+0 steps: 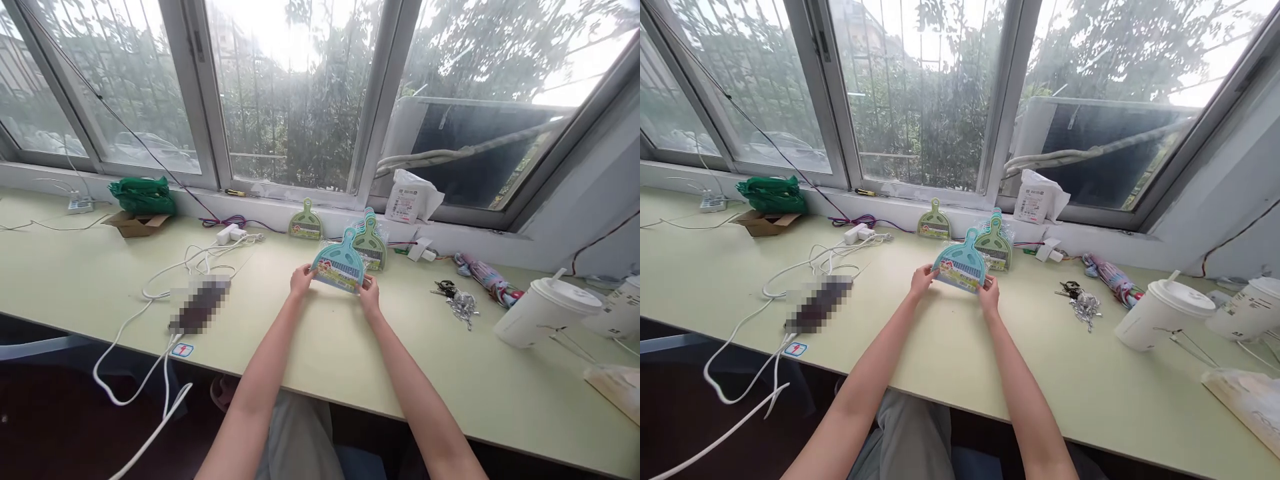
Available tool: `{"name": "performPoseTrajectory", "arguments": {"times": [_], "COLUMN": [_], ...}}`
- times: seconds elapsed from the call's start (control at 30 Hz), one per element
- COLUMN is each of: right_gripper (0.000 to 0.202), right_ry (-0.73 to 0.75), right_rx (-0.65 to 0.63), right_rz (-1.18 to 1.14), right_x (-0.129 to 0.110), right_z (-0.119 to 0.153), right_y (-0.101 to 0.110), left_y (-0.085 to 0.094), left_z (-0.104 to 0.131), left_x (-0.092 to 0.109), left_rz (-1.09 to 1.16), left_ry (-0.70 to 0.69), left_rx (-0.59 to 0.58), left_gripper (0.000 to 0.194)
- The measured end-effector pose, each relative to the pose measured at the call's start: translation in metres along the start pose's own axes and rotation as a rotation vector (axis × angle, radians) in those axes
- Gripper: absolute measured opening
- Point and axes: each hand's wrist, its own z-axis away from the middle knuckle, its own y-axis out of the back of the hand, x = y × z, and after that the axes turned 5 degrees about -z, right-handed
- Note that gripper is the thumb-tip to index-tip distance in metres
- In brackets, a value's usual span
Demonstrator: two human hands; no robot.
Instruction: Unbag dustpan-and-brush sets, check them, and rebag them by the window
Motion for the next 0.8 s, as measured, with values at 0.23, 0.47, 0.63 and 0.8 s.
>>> {"name": "performPoseTrajectory", "arguments": {"times": [0.23,0.47,0.63,0.8], "right_gripper": [0.037,0.028,0.032,0.035], "right_ry": [0.198,0.342,0.436,0.492], "right_rx": [-0.069,-0.127,0.005,0.068], "right_rz": [0.354,0.882,0.894,0.920], "right_x": [0.022,0.047,0.066,0.081], "right_z": [-0.018,-0.075,-0.128,-0.177], "right_y": [-0.080,-0.160,-0.189,-0.213], "left_y": [0.043,0.066,0.055,0.037], "left_z": [-0.041,-0.115,-0.183,-0.243], "left_x": [-0.046,-0.080,-0.092,-0.101], "left_rz": [-0.323,-0.282,-0.301,-0.273], "left_ry": [0.084,0.098,-0.014,-0.054], "left_rx": [0.209,0.364,0.386,0.454], "left_gripper": [0.021,0.021,0.019,0.022]}}
